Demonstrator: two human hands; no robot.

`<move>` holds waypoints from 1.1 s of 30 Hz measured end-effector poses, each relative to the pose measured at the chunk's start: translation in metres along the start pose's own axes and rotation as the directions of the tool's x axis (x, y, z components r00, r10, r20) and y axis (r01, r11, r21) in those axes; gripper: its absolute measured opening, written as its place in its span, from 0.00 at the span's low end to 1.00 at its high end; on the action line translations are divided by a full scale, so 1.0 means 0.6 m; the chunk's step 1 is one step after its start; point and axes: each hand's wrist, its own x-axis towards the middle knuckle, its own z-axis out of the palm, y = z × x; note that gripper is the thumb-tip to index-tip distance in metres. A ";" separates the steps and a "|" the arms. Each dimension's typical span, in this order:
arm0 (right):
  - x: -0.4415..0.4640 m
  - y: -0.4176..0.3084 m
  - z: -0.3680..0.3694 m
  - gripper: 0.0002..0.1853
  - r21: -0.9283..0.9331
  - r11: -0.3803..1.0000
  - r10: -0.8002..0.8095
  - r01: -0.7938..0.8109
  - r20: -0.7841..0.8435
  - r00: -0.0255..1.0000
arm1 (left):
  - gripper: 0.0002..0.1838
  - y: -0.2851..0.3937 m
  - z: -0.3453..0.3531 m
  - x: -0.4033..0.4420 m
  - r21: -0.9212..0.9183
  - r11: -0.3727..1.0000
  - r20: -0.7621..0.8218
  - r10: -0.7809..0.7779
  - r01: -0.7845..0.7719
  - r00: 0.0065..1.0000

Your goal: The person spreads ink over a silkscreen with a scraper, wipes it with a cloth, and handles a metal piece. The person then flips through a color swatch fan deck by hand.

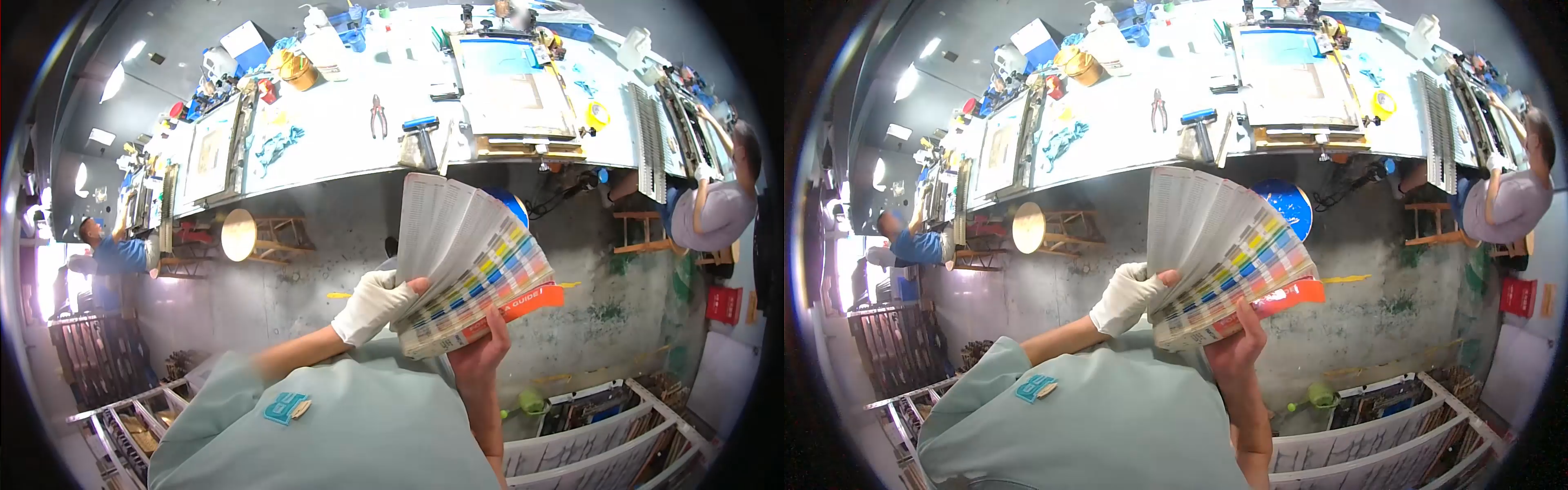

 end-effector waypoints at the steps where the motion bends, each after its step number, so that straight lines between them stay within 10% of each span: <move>1: 0.000 0.000 0.000 0.32 -0.002 1.000 -0.001 0.001 -0.009 1.000 | 0.19 -0.002 0.000 0.000 -0.003 1.000 -0.006 -0.006 0.006 1.000; 33: -0.014 0.015 -0.011 0.33 -0.053 0.997 -0.058 0.056 -0.026 0.998 | 0.22 -0.018 -0.013 -0.013 -0.109 0.994 0.050 -0.012 0.018 0.999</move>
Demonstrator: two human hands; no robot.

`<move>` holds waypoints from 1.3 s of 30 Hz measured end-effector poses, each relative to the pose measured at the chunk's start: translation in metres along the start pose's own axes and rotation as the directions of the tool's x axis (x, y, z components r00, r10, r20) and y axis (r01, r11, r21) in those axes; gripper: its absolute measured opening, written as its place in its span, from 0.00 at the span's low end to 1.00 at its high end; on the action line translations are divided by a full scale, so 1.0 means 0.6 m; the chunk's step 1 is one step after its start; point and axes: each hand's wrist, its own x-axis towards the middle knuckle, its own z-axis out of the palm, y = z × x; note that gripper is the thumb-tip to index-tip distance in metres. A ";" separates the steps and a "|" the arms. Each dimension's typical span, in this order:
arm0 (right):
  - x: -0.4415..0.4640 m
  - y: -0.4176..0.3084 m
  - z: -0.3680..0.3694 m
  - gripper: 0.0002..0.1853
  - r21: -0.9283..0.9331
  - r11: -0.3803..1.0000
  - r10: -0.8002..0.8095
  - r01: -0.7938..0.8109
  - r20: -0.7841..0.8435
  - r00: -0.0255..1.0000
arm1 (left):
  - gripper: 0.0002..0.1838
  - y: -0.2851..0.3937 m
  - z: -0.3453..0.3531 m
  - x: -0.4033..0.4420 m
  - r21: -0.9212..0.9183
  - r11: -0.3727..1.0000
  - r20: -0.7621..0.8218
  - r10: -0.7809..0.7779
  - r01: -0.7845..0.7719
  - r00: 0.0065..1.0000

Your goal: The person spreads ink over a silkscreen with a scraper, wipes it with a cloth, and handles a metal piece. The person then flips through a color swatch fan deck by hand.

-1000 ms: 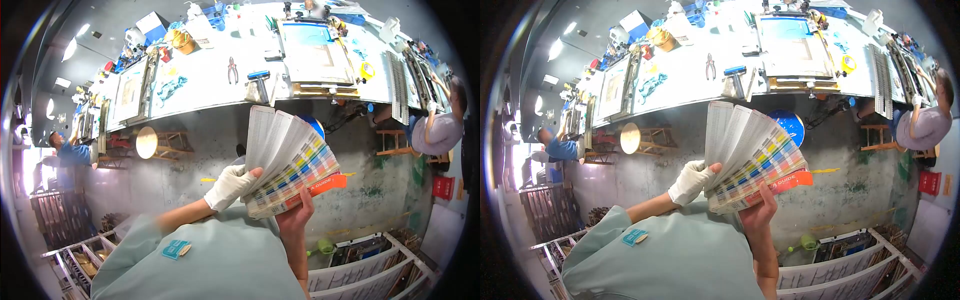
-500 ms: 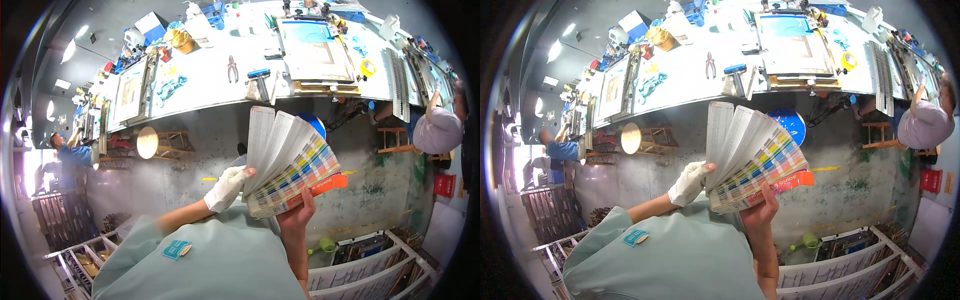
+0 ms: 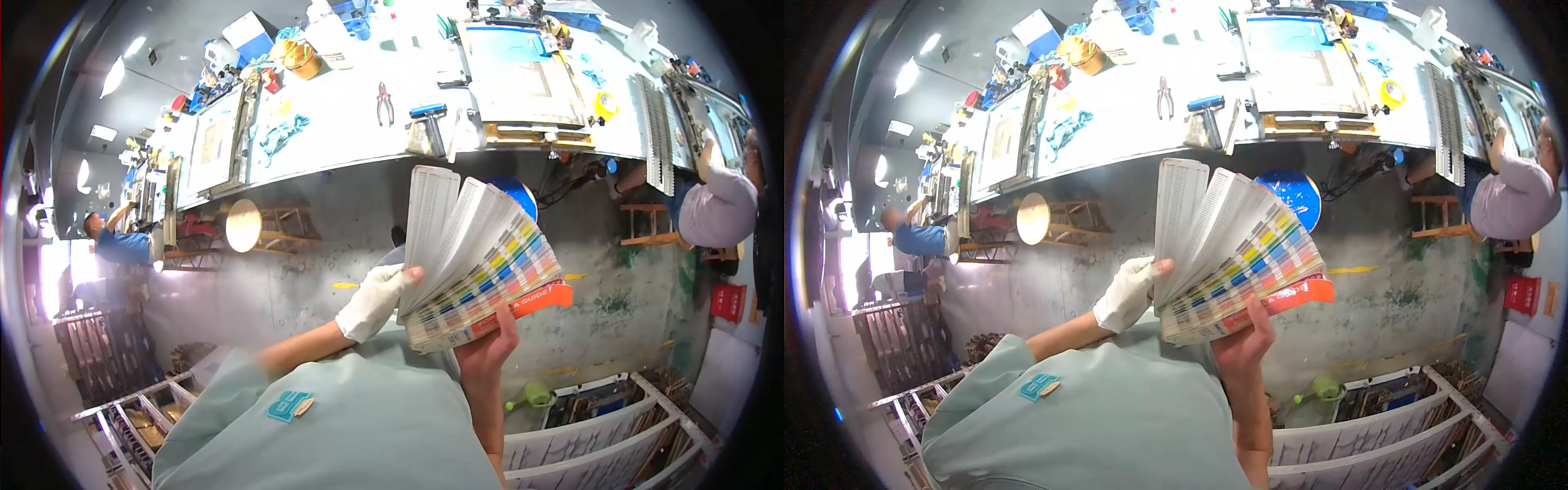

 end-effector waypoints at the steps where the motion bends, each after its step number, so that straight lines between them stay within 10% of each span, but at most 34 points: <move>1: -0.003 0.000 0.002 0.34 -0.034 0.999 -0.017 0.017 0.002 1.000 | 0.22 0.002 0.000 0.001 -0.077 0.997 0.002 0.009 -0.009 1.000; 14: 0.013 0.024 -0.047 0.32 0.325 0.946 0.032 -0.013 -0.053 0.998 | 0.34 0.021 0.005 -0.013 -0.289 0.956 0.194 0.012 0.046 0.981; 20: 0.019 0.022 -0.037 0.36 0.519 0.845 -0.001 -0.129 0.242 0.970 | 0.35 0.012 0.004 -0.013 -0.297 0.953 0.206 0.000 0.063 0.978; 26: 0.014 0.020 -0.051 0.35 0.196 0.980 -0.008 0.016 -0.045 0.999 | 0.21 0.001 0.005 -0.012 -0.209 0.978 0.085 0.009 0.009 0.996; 39: -0.008 0.013 -0.055 0.38 0.053 0.997 -0.057 0.053 0.083 0.995 | 0.17 0.000 0.014 -0.003 0.055 0.997 -0.094 0.058 -0.053 0.994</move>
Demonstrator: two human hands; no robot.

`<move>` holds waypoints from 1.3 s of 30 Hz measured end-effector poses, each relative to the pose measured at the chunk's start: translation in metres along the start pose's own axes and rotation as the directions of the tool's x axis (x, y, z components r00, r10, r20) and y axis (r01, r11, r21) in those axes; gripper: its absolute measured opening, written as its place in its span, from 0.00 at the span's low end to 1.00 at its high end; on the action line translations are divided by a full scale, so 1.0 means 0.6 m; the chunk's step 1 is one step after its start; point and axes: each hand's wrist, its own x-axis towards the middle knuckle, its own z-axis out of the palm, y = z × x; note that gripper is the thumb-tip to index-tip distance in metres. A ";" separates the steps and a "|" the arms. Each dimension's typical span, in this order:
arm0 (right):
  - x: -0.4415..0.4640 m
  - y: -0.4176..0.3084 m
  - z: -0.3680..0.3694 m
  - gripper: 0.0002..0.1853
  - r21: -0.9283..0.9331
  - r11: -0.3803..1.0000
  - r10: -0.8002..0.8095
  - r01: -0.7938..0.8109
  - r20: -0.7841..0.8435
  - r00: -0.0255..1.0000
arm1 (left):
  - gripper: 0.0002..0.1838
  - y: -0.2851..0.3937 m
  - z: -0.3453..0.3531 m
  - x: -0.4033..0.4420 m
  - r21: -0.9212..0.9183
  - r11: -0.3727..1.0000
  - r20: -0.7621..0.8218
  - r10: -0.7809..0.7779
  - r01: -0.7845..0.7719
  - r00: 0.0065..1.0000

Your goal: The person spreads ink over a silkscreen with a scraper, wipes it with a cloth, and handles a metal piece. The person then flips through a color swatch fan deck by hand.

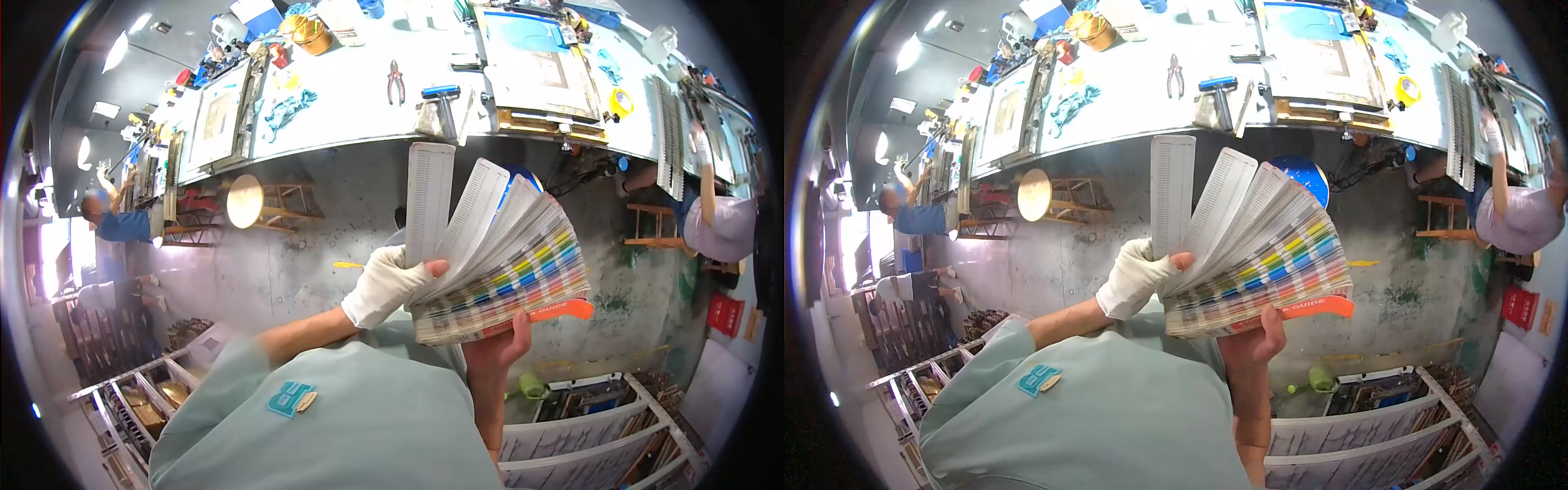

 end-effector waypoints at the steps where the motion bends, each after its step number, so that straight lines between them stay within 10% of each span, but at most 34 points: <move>1: -0.002 -0.002 0.011 0.38 0.000 1.000 -0.004 0.004 -0.017 1.000 | 0.17 0.000 0.001 0.001 0.011 1.000 0.004 0.002 -0.002 1.000; 18: 0.002 -0.005 0.002 0.36 -0.002 0.999 0.048 -0.048 -0.022 0.999 | 0.16 0.005 0.010 0.000 0.102 0.994 0.071 0.026 -0.033 0.997; 26: -0.002 -0.012 0.044 0.34 -0.211 0.977 -0.032 0.008 -0.109 0.993 | 0.24 -0.004 -0.002 0.006 -0.136 0.990 0.140 -0.010 0.029 0.990; 39: 0.025 -0.003 0.022 0.46 0.208 0.978 -0.027 0.016 0.051 0.998 | 0.25 0.017 -0.001 0.008 -0.263 0.944 0.278 -0.125 0.201 0.952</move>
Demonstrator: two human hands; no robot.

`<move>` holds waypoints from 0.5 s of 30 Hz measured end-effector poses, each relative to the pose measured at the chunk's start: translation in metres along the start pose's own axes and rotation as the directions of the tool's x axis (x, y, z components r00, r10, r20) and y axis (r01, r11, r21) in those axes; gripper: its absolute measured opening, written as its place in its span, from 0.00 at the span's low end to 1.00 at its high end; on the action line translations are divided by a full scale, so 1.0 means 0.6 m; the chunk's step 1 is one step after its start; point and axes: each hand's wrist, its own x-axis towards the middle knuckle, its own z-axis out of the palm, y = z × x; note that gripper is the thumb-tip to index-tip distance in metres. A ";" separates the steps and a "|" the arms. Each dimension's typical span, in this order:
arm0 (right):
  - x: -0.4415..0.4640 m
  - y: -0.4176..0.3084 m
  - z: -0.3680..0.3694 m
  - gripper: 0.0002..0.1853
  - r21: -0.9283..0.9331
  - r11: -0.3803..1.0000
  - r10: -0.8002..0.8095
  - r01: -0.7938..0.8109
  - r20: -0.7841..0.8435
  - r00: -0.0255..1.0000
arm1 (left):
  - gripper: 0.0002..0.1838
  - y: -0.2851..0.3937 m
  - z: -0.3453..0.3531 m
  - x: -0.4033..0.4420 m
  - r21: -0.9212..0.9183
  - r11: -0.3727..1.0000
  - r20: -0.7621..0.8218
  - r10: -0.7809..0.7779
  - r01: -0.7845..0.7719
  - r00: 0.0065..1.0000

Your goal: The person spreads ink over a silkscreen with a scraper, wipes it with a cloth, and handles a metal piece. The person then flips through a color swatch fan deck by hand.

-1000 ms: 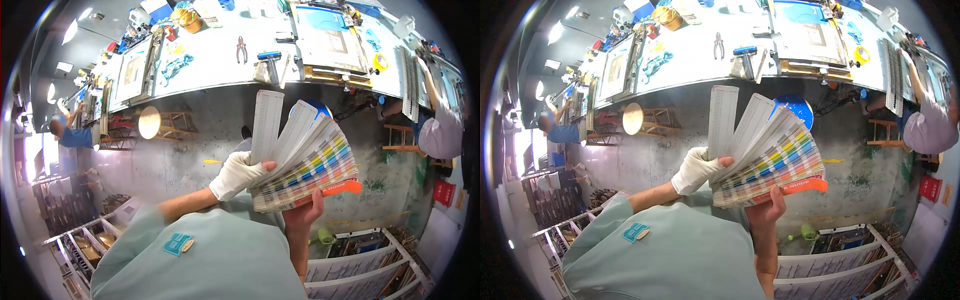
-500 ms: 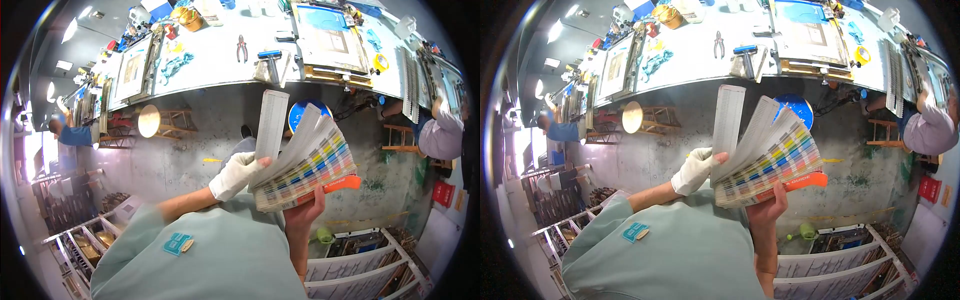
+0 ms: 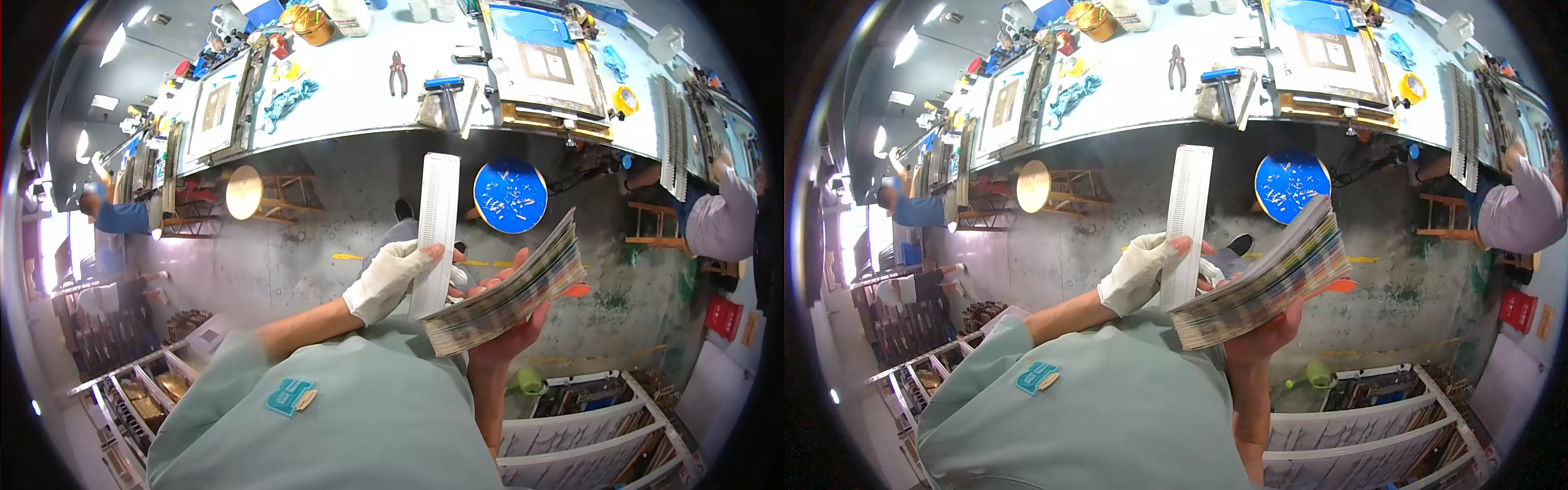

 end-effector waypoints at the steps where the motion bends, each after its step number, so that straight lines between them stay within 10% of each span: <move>1: 0.001 0.000 -0.001 0.45 0.004 1.000 -0.001 0.001 0.020 1.000 | 0.25 0.000 0.000 0.000 0.005 1.000 0.010 -0.005 0.005 1.000; 15: 0.006 0.001 -0.025 0.40 -0.010 1.000 0.007 -0.007 0.094 0.996 | 0.27 0.009 0.001 -0.009 0.100 0.987 0.142 0.109 -0.123 0.984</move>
